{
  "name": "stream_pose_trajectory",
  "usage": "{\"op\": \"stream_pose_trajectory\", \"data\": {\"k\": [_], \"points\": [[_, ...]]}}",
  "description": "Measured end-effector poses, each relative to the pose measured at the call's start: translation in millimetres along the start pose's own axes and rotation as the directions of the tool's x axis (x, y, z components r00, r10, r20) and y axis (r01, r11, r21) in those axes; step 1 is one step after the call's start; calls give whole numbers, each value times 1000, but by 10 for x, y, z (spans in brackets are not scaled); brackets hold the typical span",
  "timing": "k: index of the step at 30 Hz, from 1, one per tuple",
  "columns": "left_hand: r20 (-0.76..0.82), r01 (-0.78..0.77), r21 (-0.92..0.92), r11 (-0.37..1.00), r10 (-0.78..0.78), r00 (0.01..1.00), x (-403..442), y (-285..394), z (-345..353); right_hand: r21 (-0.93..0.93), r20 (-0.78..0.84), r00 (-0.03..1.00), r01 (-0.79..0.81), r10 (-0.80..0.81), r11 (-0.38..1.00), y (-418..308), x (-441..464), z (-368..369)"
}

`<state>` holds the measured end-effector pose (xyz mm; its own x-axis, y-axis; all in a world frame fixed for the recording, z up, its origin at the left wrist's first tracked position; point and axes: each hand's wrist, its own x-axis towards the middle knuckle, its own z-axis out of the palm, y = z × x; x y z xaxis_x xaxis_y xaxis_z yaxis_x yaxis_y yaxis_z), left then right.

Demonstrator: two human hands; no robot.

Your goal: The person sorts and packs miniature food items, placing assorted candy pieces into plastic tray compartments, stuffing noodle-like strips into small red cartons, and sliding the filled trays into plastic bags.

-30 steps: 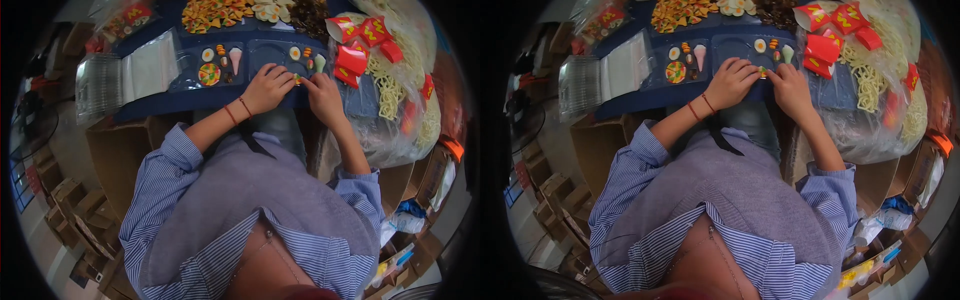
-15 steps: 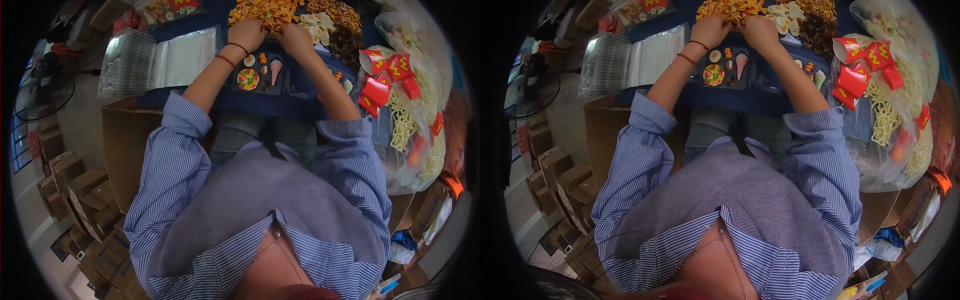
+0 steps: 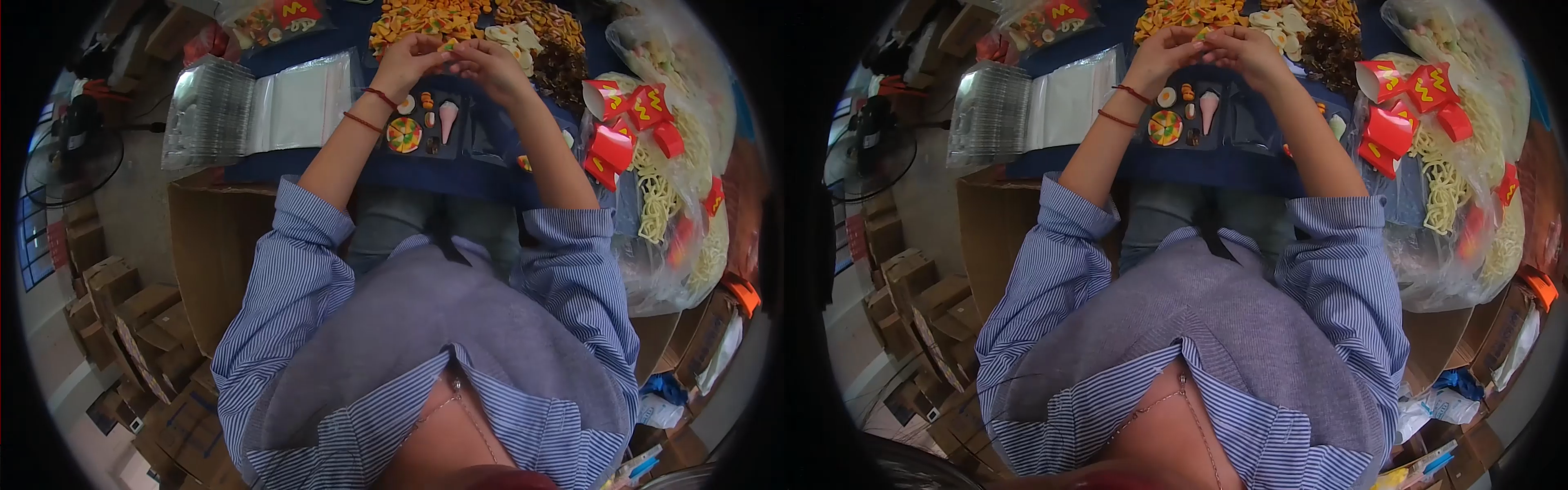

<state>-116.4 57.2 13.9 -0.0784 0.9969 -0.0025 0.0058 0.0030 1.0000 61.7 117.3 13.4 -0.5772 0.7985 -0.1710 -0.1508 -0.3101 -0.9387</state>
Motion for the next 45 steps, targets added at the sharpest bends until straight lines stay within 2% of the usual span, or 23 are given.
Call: {"op": "stream_pose_trajectory", "data": {"k": [1,2,3,4,6,8,9,10,11,13,15,16,18,20,22,24,28,35,37,39,40,42,45], "points": [[19,36,-151,988,-33,999,-12,16,-35,149,22,1000,-20,16,989,-5,-28,-13],[41,74,-296,952,-65,997,-23,28,-59,157,21,1000,-12,9,987,-8,-53,-21],[43,75,-286,955,-65,997,-40,35,-67,237,-17,1000,2,2,971,-9,-86,-20],[62,113,-377,919,-97,993,-65,43,-82,316,-51,999,18,-2,948,-13,-122,-11],[119,178,-531,828,-134,984,-168,93,-136,250,-82,994,90,-71,964,74,-161,-28],[146,210,-645,735,-152,978,-384,210,-125,202,-121,992,57,-33,978,-60,-392,141],[115,220,-647,730,-192,975,-526,289,-127,165,-112,993,59,-40,984,-111,-529,216],[110,236,-691,683,-224,968,-694,360,-147,210,-60,998,34,-22,977,-113,-680,275],[103,212,-697,685,-196,975,-845,351,-174,192,-81,997,36,-21,981,-100,-813,353],[31,171,-664,728,-202,979,-1166,378,-207,128,49,998,44,-50,991,35,-1002,336],[22,239,-608,757,-286,958,-1466,517,-169,182,68,995,55,-68,982,55,-1224,505],[-17,202,-602,773,-265,964,-1581,509,-158,197,80,994,56,-73,979,97,-1306,545],[29,314,-496,810,-346,938,-1757,438,-156,243,81,996,21,-42,970,253,-1396,611],[-4,294,-437,850,-329,944,-1851,522,-82,205,102,993,36,-58,978,319,-1426,664],[-22,291,-378,879,-322,946,-1851,567,-14,150,160,987,-23,-2,988,297,-1485,712],[-1,216,-310,926,-227,974,-1829,595,35,131,158,987,-26,5,991,237,-1513,735],[36,186,-277,943,-183,982,-1724,676,125,32,131,991,-18,14,999,156,-1524,735],[77,161,-192,968,-149,986,-1709,682,214,94,154,988,-39,24,995,196,-1531,732],[60,159,-178,971,-151,987,-1728,684,229,133,95,995,6,-18,991,191,-1535,768],[-78,-28,51,998,32,996,-1739,689,263,101,101,994,18,-28,995,192,-1519,760],[-79,-28,48,998,31,996,-1746,747,284,71,104,994,35,-42,997,191,-1512,757],[-88,-65,200,978,84,993,-1762,859,310,46,77,995,56,-60,997,172,-1496,793],[-74,-30,225,974,48,996,-1765,893,322,31,48,996,80,-81,996,195,-1481,776]]}}
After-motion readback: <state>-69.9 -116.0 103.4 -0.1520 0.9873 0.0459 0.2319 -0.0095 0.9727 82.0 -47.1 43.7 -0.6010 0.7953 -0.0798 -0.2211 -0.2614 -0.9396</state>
